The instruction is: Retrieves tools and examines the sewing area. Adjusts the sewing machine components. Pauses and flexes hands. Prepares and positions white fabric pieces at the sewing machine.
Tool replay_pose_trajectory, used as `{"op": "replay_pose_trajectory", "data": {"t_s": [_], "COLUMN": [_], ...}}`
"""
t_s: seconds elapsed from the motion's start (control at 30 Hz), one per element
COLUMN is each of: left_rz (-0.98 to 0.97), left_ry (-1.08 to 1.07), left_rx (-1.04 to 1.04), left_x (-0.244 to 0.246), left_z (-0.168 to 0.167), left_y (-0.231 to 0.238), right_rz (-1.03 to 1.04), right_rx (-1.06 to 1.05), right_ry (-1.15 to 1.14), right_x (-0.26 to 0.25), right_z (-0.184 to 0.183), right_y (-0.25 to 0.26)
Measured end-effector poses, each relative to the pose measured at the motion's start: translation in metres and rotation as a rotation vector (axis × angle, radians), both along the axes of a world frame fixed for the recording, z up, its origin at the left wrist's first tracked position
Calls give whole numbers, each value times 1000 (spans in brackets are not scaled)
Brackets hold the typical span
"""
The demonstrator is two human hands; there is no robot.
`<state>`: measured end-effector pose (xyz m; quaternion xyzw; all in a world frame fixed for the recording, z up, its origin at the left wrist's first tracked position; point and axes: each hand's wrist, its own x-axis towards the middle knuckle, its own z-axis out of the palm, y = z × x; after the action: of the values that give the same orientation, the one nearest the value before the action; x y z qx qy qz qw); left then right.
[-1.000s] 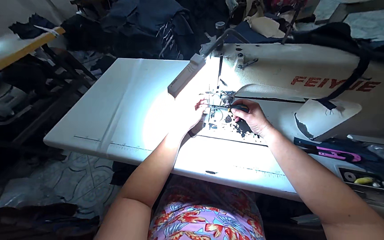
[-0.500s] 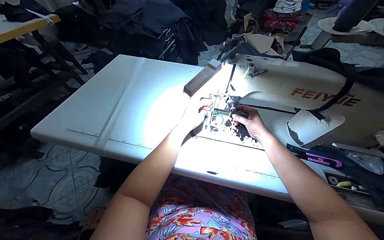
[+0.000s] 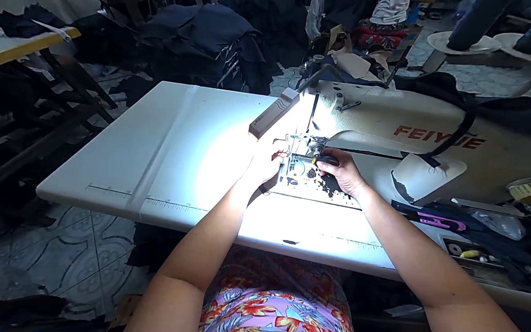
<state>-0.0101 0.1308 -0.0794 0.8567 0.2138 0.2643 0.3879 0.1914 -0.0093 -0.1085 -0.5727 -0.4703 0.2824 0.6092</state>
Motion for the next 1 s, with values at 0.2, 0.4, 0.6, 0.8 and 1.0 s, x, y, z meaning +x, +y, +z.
{"op": "replay_pose_trajectory", "data": {"t_s": [0.2, 0.4, 0.6, 0.8, 1.0], "left_rz": [7, 9, 0, 17, 11], "left_ry": [52, 66, 50, 81, 119], "left_rx": [-17, -32, -21, -41, -36], "left_x": [0, 0, 0, 0, 0], "left_z": [1, 0, -1, 0, 2], "left_y": [0, 1, 2, 1, 1], "right_rz": [-6, -32, -54, -42, -34], "right_rx": [-16, -80, -135, -112, -106], "right_ry": [-14, 48, 76, 109, 101], "right_x": [1, -2, -6, -5, -4], "right_z": [1, 6, 8, 6, 7], "right_y": [2, 3, 0, 1, 2]}}
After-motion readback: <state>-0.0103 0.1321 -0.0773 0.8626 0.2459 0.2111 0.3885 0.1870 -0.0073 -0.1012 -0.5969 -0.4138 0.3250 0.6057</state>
